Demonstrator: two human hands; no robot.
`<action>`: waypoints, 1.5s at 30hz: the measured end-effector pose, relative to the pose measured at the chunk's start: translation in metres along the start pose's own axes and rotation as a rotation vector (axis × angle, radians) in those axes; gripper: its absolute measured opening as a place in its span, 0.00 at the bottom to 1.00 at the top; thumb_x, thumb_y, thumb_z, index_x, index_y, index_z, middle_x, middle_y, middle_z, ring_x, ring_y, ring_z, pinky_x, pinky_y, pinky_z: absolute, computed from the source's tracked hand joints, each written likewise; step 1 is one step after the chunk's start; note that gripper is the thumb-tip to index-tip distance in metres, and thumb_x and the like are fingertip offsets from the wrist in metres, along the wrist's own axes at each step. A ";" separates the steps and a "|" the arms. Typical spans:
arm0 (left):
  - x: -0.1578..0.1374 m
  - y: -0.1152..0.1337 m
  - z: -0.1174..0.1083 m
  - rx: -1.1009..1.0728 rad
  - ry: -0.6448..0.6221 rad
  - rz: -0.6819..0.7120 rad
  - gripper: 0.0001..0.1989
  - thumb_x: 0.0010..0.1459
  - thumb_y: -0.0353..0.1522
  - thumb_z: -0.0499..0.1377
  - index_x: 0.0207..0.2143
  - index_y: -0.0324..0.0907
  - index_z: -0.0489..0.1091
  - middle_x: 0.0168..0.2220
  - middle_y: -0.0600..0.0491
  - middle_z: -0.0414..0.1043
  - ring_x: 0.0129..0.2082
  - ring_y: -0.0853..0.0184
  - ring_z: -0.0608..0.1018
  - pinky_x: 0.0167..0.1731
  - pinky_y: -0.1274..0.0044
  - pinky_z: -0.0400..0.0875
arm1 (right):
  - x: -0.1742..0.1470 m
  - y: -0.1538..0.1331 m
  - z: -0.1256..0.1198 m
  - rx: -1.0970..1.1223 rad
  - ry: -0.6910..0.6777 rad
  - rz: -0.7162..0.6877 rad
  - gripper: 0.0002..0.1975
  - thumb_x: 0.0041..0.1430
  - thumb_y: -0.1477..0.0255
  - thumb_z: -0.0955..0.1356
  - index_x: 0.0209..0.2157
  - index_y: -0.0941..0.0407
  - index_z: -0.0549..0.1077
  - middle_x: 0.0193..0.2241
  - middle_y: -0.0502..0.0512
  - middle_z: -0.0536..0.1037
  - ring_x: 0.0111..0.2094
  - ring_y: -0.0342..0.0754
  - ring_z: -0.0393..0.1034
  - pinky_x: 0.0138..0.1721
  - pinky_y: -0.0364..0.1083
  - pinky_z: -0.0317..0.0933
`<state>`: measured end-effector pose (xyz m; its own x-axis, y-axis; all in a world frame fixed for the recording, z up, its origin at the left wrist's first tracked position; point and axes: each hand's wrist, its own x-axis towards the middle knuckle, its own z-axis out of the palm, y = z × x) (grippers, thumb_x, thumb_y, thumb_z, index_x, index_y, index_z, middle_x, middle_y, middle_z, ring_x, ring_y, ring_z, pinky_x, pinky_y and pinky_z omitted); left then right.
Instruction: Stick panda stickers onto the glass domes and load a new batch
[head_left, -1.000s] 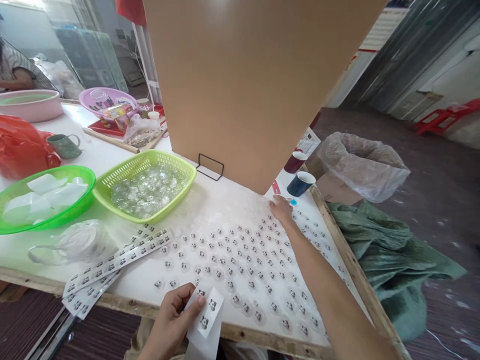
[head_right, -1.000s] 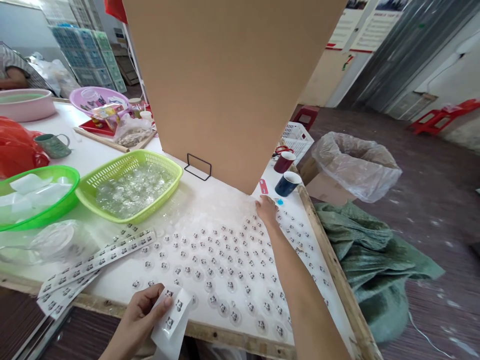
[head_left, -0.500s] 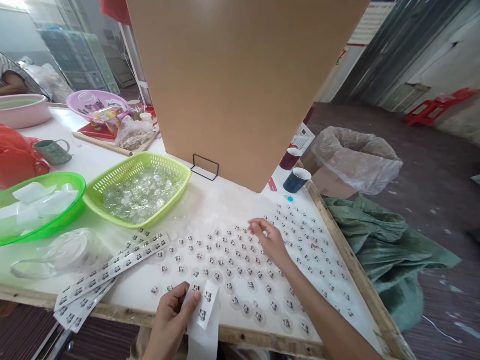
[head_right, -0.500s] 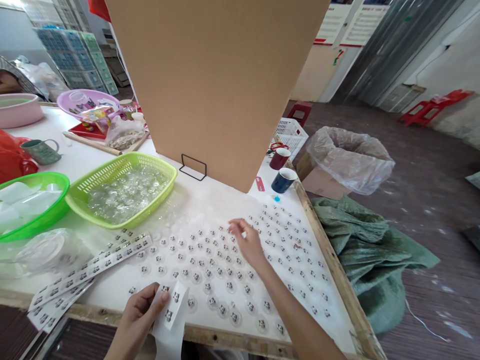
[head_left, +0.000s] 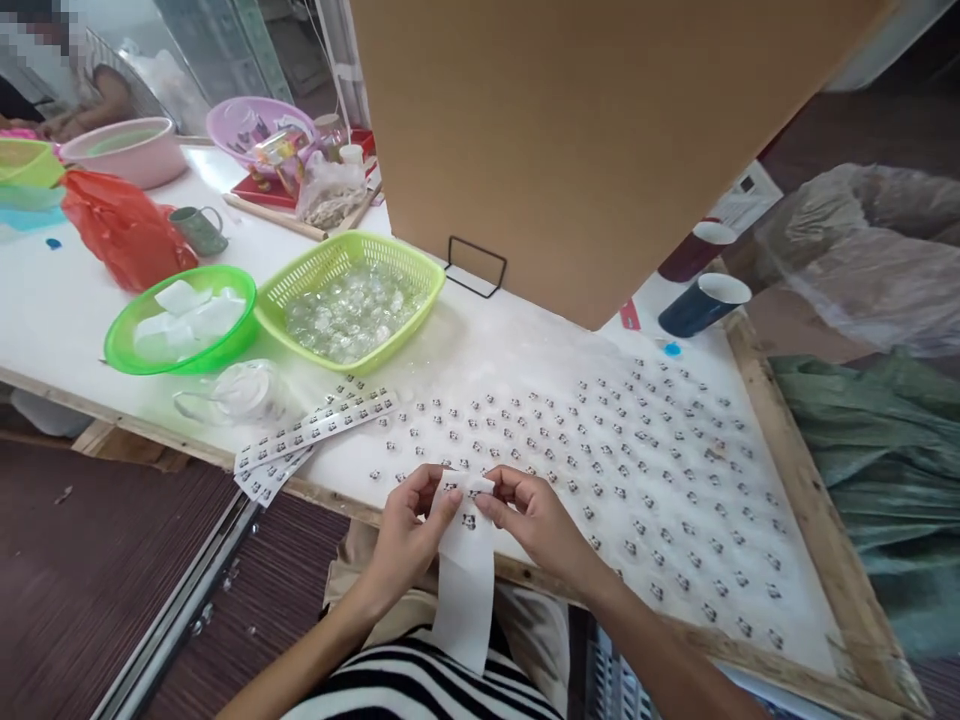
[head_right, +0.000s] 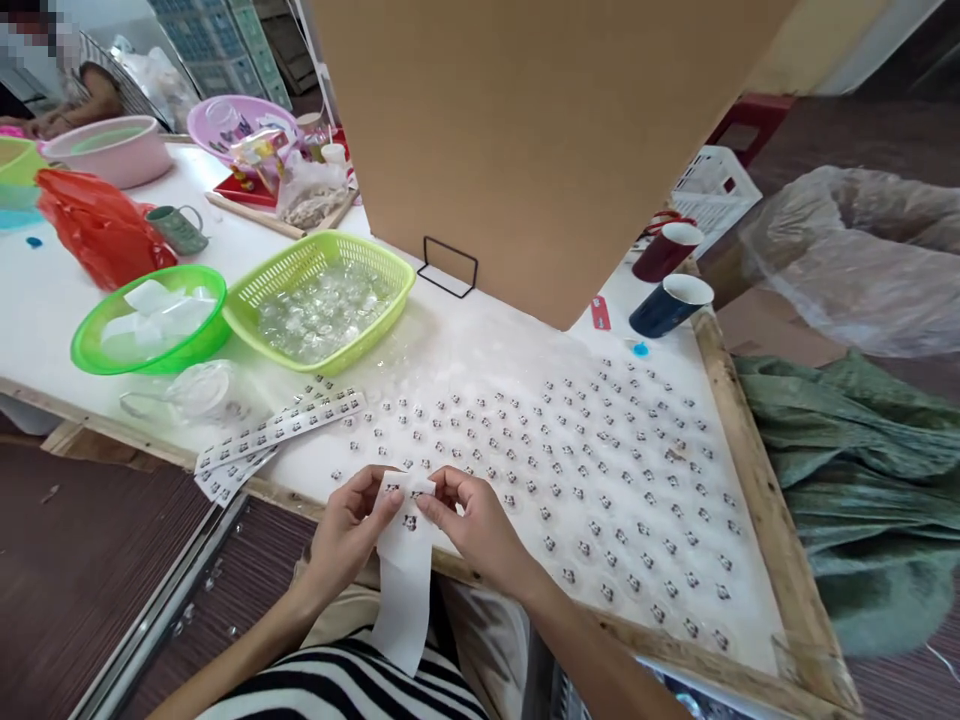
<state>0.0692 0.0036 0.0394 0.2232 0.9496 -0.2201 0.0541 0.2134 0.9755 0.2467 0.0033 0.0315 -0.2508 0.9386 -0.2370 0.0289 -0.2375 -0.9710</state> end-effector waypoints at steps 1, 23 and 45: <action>-0.001 0.000 0.000 -0.001 0.003 0.002 0.16 0.59 0.45 0.60 0.33 0.40 0.67 0.27 0.55 0.65 0.26 0.70 0.66 0.25 0.81 0.60 | -0.002 0.000 0.001 -0.001 -0.011 -0.002 0.17 0.59 0.55 0.68 0.29 0.55 0.70 0.25 0.48 0.67 0.28 0.43 0.60 0.31 0.43 0.56; 0.007 -0.011 -0.003 0.081 0.035 -0.015 0.22 0.60 0.46 0.58 0.23 0.42 0.58 0.22 0.60 0.49 0.23 0.73 0.54 0.22 0.80 0.49 | -0.002 0.002 -0.001 -0.323 0.266 -0.385 0.04 0.62 0.67 0.68 0.34 0.51 0.74 0.33 0.53 0.73 0.34 0.48 0.64 0.35 0.48 0.59; 0.015 -0.027 -0.007 0.311 -0.170 0.068 0.20 0.64 0.43 0.53 0.23 0.43 0.52 0.24 0.59 0.48 0.25 0.71 0.56 0.24 0.79 0.51 | 0.062 -0.008 -0.132 -0.030 0.709 -0.503 0.25 0.52 0.68 0.72 0.50 0.50 0.61 0.29 0.46 0.72 0.33 0.46 0.68 0.40 0.48 0.63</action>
<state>0.0646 0.0135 0.0100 0.3943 0.9017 -0.1776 0.3214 0.0457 0.9458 0.3591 0.0963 0.0198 0.4207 0.8674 0.2658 0.1047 0.2446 -0.9640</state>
